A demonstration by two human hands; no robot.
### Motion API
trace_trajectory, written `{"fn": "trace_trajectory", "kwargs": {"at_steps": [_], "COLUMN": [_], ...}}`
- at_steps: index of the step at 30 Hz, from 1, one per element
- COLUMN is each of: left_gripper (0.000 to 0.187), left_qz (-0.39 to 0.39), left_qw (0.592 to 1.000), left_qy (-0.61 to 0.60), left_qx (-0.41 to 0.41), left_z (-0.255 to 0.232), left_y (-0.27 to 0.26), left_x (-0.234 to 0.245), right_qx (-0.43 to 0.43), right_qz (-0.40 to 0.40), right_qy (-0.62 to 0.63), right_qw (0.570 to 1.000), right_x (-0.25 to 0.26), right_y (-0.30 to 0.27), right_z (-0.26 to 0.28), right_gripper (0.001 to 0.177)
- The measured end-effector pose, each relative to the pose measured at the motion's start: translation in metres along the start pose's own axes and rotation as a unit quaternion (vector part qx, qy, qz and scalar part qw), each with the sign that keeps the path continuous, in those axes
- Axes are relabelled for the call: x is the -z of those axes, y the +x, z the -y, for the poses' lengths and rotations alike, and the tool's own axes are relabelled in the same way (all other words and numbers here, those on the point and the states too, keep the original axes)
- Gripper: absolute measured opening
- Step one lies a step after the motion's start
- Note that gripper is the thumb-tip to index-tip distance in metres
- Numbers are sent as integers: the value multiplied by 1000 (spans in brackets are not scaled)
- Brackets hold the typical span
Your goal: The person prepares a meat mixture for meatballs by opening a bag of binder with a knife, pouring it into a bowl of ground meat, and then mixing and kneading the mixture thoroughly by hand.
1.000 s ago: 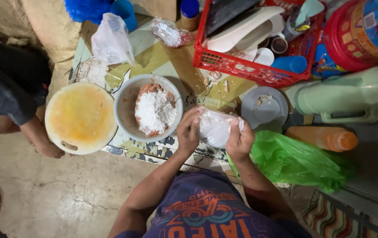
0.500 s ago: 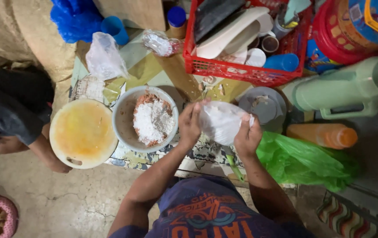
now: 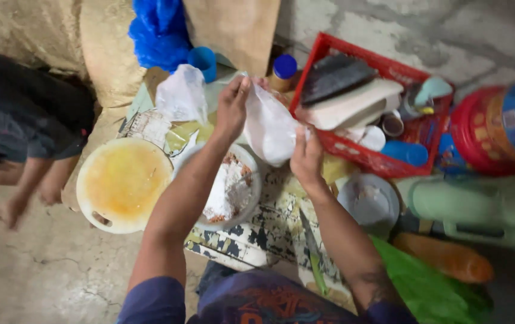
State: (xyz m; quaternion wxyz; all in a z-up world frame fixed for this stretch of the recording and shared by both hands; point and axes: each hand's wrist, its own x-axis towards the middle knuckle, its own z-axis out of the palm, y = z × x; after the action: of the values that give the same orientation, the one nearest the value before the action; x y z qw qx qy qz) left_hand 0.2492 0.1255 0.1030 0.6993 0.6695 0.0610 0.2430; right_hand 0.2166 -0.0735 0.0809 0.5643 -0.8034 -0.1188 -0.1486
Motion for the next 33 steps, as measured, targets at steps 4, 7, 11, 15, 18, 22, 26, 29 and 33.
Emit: {"fn": "trace_trajectory", "kwargs": {"at_steps": [4,7,11,15,18,22,26,29,33], "left_gripper": [25,21,23,30,36,27,27,27,23], "left_qz": [-20,-47,-53,-13,-36,-79,-113,-155,-168], "left_qw": [999,997,998,997,996,995,983,971,974], "left_qy": [-43,-49,-35,47,20,-24,-133,-168,-138], "left_qx": [-14,-23,-23,64,74,58,60,66,61], "left_z": [3,40,90,120,84,89,98,98,98], "left_y": [32,46,49,33,42,70,80,75,68], "left_x": [12,22,25,26,15,2,1,4,-6], "right_qx": [-6,58,112,150,241,243,282,261,152], "right_qz": [52,65,58,106,76,84,65,72,129], "right_qy": [-32,-94,-208,-309,-342,-311,-316,-353,-389], "right_qw": [998,992,970,933,905,915,903,896,899], "right_x": [-40,-58,-69,-74,-67,-65,-59,-63,-80], "right_y": [23,31,33,25,42,76,102,116,135], "right_z": [-21,-36,-62,-101,-84,-60,-52,-65,-104], "right_gripper": [40,30,25,25,19,16,14,12,17]}}
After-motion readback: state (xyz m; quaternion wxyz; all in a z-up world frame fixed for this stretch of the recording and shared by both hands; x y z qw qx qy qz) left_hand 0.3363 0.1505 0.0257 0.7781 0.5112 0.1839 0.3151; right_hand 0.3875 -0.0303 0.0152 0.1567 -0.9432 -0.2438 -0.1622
